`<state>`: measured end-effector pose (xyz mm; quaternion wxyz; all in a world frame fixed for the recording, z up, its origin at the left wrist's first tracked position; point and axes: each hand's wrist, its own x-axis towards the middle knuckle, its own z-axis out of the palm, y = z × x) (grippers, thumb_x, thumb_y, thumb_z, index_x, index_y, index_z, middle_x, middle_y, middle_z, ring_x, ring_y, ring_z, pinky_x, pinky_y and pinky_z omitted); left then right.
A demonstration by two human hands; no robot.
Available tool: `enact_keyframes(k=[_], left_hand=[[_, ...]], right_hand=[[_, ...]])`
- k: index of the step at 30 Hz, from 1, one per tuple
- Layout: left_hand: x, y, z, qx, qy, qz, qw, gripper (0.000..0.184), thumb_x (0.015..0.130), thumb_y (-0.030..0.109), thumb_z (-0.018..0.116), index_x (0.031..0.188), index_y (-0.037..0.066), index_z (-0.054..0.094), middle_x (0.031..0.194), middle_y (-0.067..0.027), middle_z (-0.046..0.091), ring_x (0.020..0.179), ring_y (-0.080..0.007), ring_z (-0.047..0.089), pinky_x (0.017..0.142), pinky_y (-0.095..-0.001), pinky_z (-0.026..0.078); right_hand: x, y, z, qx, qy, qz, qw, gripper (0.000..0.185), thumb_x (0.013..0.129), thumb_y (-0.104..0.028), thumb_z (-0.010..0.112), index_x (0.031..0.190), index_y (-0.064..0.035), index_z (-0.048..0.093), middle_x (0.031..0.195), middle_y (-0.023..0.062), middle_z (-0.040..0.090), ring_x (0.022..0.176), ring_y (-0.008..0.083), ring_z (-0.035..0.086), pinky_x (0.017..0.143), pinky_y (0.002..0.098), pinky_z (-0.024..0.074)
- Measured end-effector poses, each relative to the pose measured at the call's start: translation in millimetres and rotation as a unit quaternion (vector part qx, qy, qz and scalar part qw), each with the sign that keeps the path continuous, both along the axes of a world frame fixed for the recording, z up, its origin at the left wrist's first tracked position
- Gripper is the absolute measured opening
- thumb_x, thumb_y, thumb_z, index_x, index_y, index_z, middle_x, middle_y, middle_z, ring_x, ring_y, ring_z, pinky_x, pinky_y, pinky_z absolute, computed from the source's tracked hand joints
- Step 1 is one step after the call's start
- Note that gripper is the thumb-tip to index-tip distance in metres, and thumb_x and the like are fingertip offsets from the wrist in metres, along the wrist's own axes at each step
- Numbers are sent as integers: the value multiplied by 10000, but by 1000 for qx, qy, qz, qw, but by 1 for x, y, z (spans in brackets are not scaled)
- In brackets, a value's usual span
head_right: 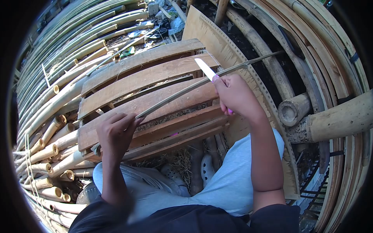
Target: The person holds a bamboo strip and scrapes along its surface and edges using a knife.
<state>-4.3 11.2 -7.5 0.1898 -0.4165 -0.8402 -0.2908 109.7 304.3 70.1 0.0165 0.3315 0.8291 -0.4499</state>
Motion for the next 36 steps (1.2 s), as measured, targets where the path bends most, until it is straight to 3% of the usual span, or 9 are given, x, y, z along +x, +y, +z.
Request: enact_keyframes(k=[5,8,11,15,23,25,28,33,36], left_hand=[[-2,0,-3,-1,-5,-2,1000,128,806,225,812,849,134,733,696,-31,620,652,-230,626,549,-368,465],[-1,1,-3,0,-14,-5,1000,131,808,221,814,848,128,731,700,-33,625,645,-234,623,547,-370,463],[0,0,-1,-1,-16,-3,1000,134,808,221,815,845,126,728,702,-34,631,642,-237,623,545,-372,461],[0,1,-2,-6,-23,-2,1000,134,809,222,815,840,128,725,706,-34,638,641,-242,624,546,-373,462],[0,-1,-2,-14,-11,-7,1000,129,830,229,796,867,132,720,720,-33,633,662,-244,629,554,-375,463],[-1,0,-3,-20,-11,-9,1000,130,834,232,792,880,133,719,722,-32,630,668,-243,629,555,-376,463],[-2,0,-3,-30,-13,-4,999,129,841,234,783,893,138,715,721,-32,619,671,-242,625,556,-379,460],[0,0,-2,-35,5,-5,999,128,845,239,776,866,140,698,701,-26,599,664,-234,616,552,-378,454],[-2,1,-2,-27,-4,-8,1000,148,825,217,812,874,109,724,702,-59,623,618,-259,609,552,-373,447]], right_hand=[[-6,-9,-38,161,41,35,986,503,1063,-355,496,733,8,607,547,96,566,486,237,585,558,399,489],[-9,-23,-24,205,19,50,977,523,1047,-367,511,719,16,651,594,143,602,570,296,626,649,448,496],[-6,7,-5,222,-32,-67,972,535,1036,-402,523,733,9,681,636,181,637,588,331,637,647,448,500],[-10,-45,-30,244,-20,3,969,520,1012,-434,543,810,5,736,741,236,689,742,423,692,738,465,549],[-12,-22,-15,299,-39,-65,951,497,1002,-433,552,833,-10,751,750,235,697,792,436,703,759,511,547],[-12,-58,-32,265,11,22,964,489,1008,-431,544,866,-8,744,755,246,687,791,458,687,758,520,541],[-11,-55,-27,254,25,34,966,479,1017,-405,532,856,-2,735,779,255,685,814,453,687,763,525,537],[-11,-31,-34,308,39,-71,948,464,1038,-367,507,835,-10,723,735,242,675,780,455,686,731,541,530],[-20,-85,-43,258,48,26,965,473,1038,-369,507,837,4,717,748,246,681,759,459,683,728,548,534]])
